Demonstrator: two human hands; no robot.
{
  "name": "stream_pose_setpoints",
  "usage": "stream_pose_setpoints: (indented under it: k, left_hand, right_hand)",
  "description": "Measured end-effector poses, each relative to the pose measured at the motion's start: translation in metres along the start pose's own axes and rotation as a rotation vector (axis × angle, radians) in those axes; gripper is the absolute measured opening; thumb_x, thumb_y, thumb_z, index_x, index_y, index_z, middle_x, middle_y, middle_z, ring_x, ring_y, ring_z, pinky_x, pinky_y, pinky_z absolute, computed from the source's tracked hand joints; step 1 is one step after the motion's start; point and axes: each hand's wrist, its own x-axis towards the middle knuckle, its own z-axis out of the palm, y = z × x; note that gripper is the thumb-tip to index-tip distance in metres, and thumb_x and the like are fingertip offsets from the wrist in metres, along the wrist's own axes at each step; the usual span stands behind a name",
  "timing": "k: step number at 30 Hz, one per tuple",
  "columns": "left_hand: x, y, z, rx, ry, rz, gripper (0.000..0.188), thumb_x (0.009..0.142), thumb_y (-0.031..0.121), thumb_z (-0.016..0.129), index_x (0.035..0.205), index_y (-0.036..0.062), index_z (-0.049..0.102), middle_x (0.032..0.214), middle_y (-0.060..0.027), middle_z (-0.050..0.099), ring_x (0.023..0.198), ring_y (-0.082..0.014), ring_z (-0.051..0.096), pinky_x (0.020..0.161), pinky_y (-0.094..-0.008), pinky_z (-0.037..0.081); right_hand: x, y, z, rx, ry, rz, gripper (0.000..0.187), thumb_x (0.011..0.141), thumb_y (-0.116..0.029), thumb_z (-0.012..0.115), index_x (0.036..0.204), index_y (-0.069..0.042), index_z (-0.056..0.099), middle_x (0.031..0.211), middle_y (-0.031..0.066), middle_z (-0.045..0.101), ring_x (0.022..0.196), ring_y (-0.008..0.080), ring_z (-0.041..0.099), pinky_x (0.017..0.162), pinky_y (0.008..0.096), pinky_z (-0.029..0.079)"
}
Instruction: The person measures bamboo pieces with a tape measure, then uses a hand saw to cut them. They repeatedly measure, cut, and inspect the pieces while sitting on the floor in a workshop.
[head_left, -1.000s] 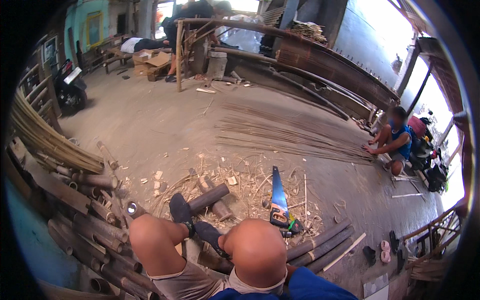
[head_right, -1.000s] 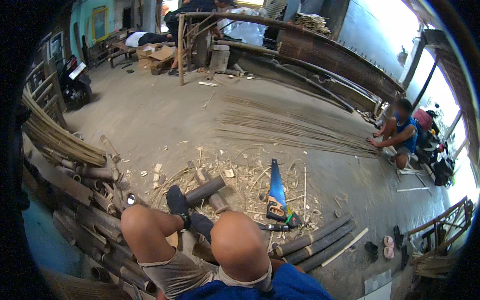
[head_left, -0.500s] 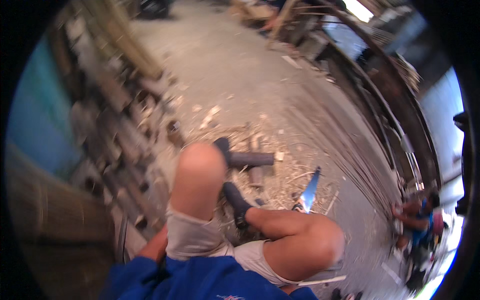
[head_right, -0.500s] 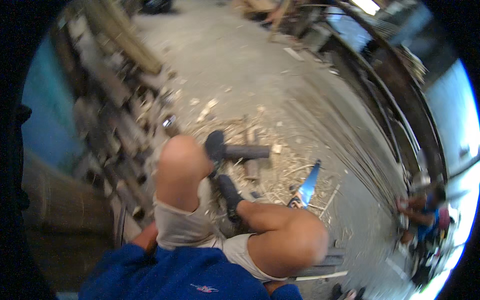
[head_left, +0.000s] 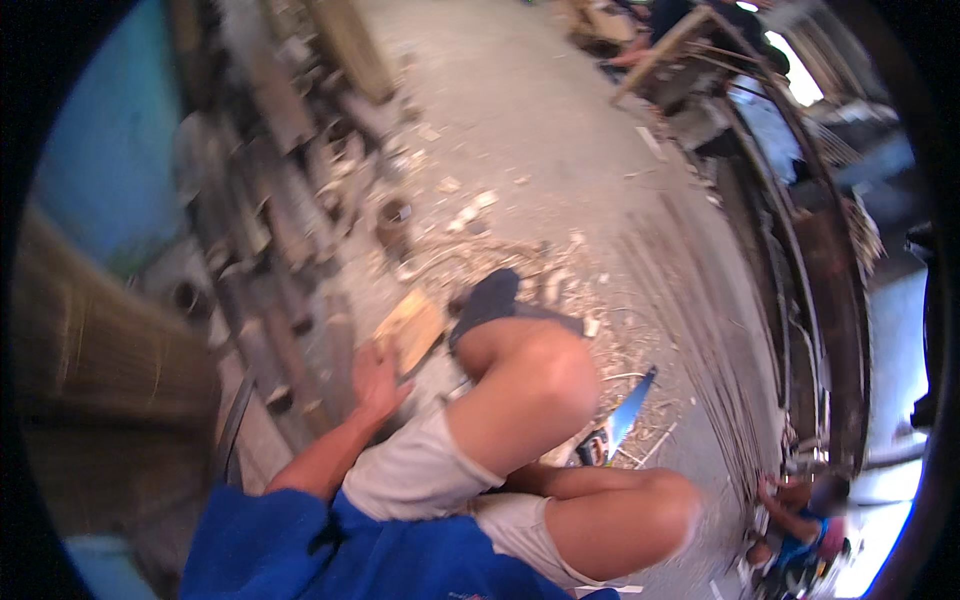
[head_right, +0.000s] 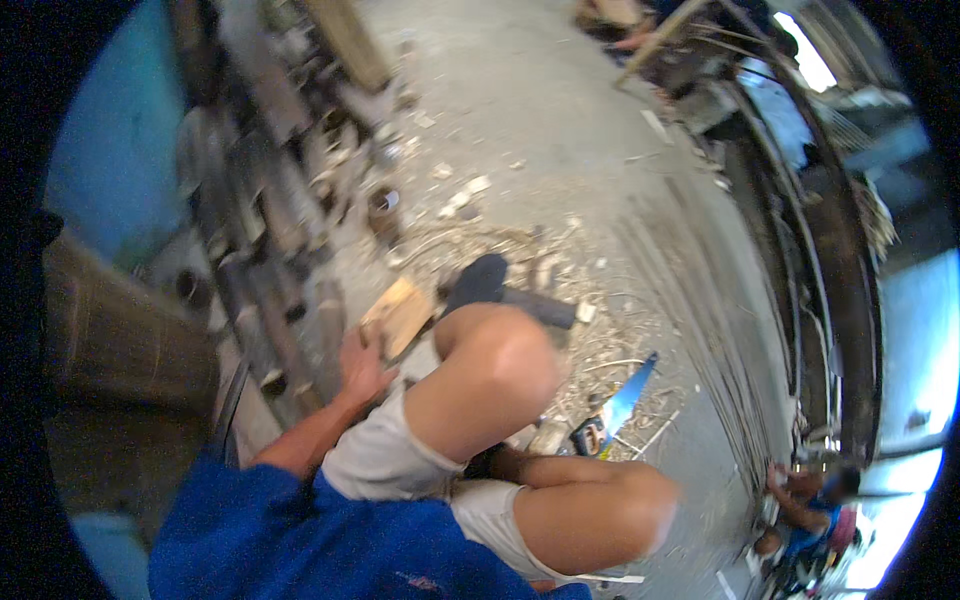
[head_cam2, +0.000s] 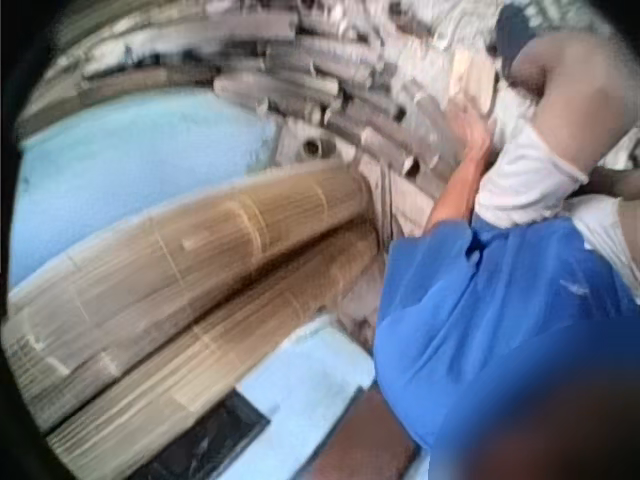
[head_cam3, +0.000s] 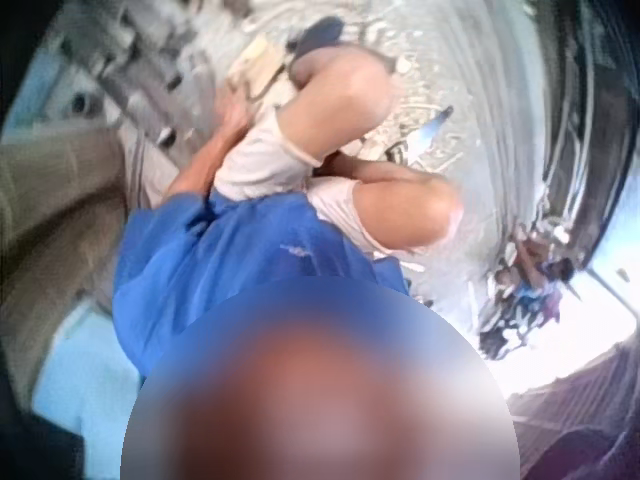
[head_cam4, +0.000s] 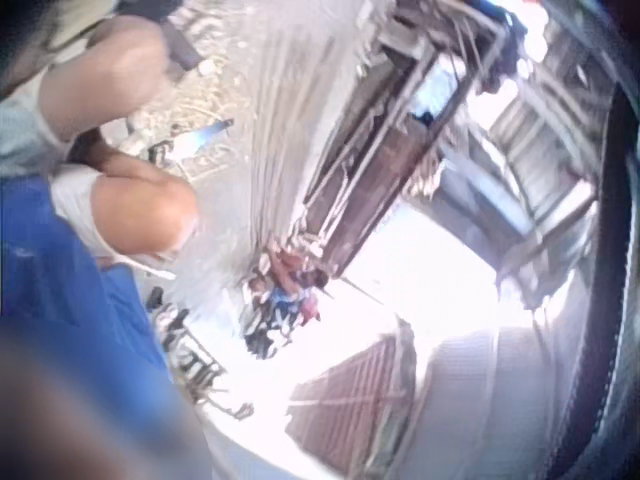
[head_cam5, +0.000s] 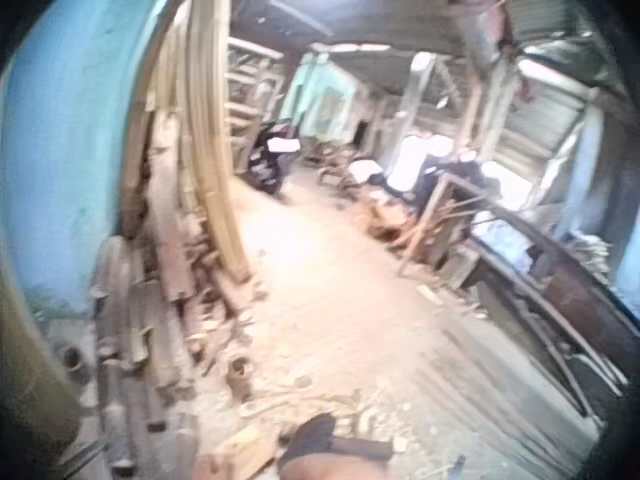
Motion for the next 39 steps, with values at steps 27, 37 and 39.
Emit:
stream_pose_setpoints:
  k: [27,37,39]
  left_hand:
    - [0.080,0.030,0.005,0.168,-0.363,0.086,0.108,0.074,0.035,0.086,0.161,0.0094,0.026,0.153,-0.0376,0.027,0.141,-0.0537,0.031,0.116,-0.0590,0.029]
    - [0.080,0.001,0.006,0.160,-0.273,0.224,0.104,0.076,0.033,0.084,0.160,0.0091,0.028,0.154,-0.0371,0.027,0.141,-0.0535,0.031,0.116,-0.0589,0.029]
    - [0.086,-0.007,0.008,0.155,-0.232,0.281,0.104,0.076,0.032,0.084,0.160,0.0091,0.028,0.154,-0.0370,0.027,0.141,-0.0534,0.031,0.116,-0.0589,0.030]
  right_hand:
    - [0.170,0.181,0.039,-0.185,0.242,-0.445,0.044,0.096,-0.040,0.066,0.129,-0.012,0.063,0.114,0.0157,0.068,0.096,0.0327,0.069,0.085,0.0470,0.055]
    - [0.200,0.192,0.035,-0.388,0.298,-0.609,0.044,0.095,-0.039,0.066,0.127,-0.010,0.062,0.110,0.0187,0.068,0.097,0.0365,0.068,0.085,0.0493,0.055]
    - [0.206,0.197,0.032,-0.410,0.318,-0.620,0.044,0.095,-0.039,0.065,0.127,-0.010,0.062,0.109,0.0193,0.068,0.097,0.0372,0.068,0.086,0.0498,0.055]
